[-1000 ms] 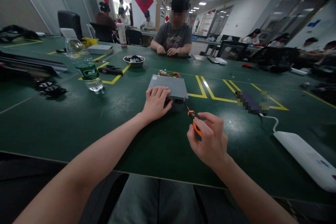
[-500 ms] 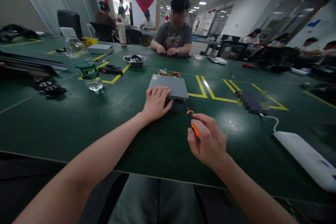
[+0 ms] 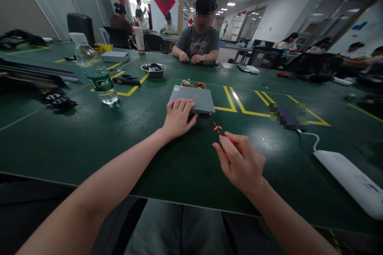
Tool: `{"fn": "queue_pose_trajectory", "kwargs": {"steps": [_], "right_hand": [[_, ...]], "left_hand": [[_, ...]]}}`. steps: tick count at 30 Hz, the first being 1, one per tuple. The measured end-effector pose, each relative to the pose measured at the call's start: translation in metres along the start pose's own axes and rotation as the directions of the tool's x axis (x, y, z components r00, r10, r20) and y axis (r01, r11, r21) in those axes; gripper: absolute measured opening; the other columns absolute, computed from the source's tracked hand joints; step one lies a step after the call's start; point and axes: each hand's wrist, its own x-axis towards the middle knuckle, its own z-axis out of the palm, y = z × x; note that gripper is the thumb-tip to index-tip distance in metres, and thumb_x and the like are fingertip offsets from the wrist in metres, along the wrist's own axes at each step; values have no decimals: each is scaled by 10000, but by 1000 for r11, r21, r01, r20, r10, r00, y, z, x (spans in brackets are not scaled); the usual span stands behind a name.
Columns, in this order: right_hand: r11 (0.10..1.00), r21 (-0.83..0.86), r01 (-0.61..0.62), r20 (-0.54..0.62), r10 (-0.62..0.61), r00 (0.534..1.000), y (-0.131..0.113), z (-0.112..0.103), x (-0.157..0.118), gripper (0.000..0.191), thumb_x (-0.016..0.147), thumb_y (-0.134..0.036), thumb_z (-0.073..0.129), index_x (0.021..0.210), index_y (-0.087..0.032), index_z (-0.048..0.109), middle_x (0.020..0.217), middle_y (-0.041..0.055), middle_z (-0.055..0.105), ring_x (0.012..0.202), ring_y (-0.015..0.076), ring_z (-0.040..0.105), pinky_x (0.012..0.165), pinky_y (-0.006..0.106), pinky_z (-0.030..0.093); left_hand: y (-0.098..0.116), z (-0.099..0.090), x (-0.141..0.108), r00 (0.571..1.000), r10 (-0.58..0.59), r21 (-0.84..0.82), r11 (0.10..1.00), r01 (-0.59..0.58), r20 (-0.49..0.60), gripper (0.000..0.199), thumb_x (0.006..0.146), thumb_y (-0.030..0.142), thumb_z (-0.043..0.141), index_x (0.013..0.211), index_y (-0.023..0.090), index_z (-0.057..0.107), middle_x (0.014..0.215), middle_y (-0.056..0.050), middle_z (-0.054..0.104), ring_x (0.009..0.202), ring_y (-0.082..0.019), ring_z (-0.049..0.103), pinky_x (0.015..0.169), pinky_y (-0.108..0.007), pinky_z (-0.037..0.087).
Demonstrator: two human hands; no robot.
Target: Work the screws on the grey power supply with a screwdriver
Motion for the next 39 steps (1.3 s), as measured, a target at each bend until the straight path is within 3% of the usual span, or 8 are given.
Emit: {"fn": "queue_pose_trajectory", "kwargs": {"steps": [3,8,14,20,26,33,39], "right_hand": [[1000,-13,-12,1,12,1000,1,0,0,246,775,-240,609,985,-188,491,848,47,580,668,111,542,552,201,392],[997,74,-26,60,22,998,-2,1,-1,295,790,-205,538,1074,-174,462,1057,125,542,765,141,569,615,241,428],[1000,-12,26,3,-26,1000,-1,-1,0,205,781,-209,593,971,-201,516,893,57,603,667,105,559,572,203,393],[1000,23,-9,37,8,999,-3,1,-2,253,767,-188,574,1008,-190,500,997,92,581,732,128,571,605,225,420],[997,-73,6,0,-6,1000,-4,0,0,222,763,-236,635,953,-202,525,914,50,608,613,74,539,562,187,392],[1000,-9,-10,46,11,999,-4,2,0,275,769,-189,598,1005,-180,457,1004,107,587,748,133,582,604,227,428],[998,-56,-6,19,7,1000,-2,3,0,308,749,-202,652,989,-165,464,864,72,632,678,121,592,568,208,428]], "left_hand": [[0,0,0,1000,2,4,1000,-2,2,318,813,312,493,1111,204,462,1197,-72,527,1131,-245,414,934,-418,240],[0,0,0,1000,6,8,1000,-6,-7,313,819,316,490,1110,201,463,1195,-68,528,1128,-240,416,934,-411,244],[0,0,0,1000,2,11,1000,-2,-3,320,814,311,494,1113,203,462,1195,-71,526,1129,-245,414,933,-416,245],[0,1,0,1000,7,17,1000,-7,-9,320,814,313,494,1112,202,458,1192,-67,528,1123,-243,417,930,-413,247],[0,0,0,1000,3,14,1000,-3,-10,312,815,314,491,1104,201,460,1190,-65,529,1120,-242,418,928,-409,247],[0,0,0,1000,5,17,1000,-5,-5,310,817,310,489,1105,200,459,1192,-70,528,1124,-242,417,932,-408,244],[0,1,0,1000,2,21,1000,-2,-3,317,815,316,493,1107,198,457,1193,-66,527,1122,-240,418,926,-409,247]]}}
